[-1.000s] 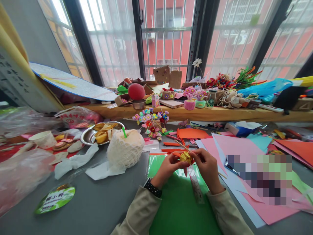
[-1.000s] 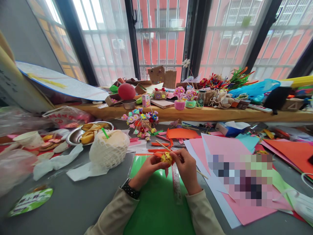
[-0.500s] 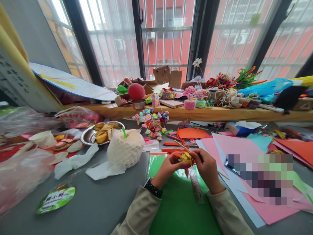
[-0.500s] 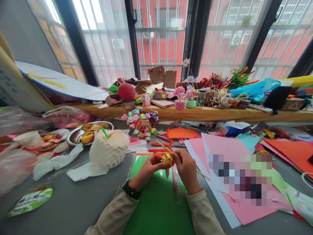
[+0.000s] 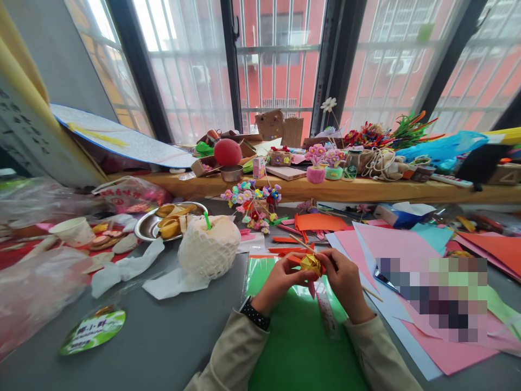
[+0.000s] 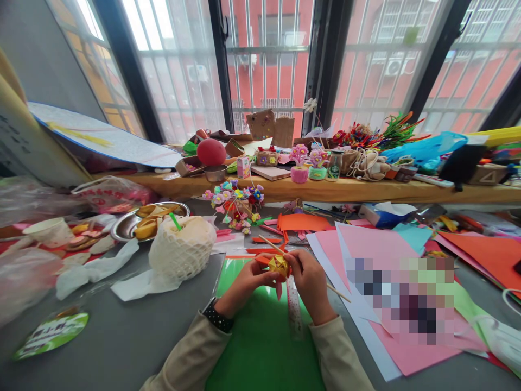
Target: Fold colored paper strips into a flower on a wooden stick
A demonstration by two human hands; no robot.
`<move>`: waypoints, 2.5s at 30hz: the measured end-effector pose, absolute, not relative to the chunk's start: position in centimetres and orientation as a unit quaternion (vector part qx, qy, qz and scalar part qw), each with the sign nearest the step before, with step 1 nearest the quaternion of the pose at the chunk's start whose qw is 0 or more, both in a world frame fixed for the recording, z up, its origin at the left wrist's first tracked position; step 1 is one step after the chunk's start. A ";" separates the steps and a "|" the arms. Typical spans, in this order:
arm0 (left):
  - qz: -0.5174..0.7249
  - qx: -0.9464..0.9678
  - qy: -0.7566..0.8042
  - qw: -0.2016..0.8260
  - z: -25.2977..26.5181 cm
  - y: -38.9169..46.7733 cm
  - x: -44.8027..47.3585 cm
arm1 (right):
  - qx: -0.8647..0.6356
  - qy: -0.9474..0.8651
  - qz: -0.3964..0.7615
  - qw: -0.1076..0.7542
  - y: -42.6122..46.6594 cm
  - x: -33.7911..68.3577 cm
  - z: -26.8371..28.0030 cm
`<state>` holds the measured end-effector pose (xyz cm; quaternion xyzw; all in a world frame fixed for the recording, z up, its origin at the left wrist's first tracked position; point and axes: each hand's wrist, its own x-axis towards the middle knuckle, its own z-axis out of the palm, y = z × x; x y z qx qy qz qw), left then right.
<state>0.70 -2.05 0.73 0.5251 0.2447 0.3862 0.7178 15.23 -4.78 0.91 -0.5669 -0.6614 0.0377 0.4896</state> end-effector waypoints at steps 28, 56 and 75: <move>0.476 0.409 0.275 0.728 1.1 -1.7 0.7 | -0.545 -0.681 0.110 0.477 -4.4 15.1 0.8; 0.461 0.458 0.286 0.704 1.2 -1.7 0.3 | -0.512 -0.671 0.219 0.490 -5.1 14.8 1.9; 0.339 0.406 0.250 0.811 1.0 -1.4 0.0 | -0.529 -0.672 0.145 0.497 -4.7 15.9 1.9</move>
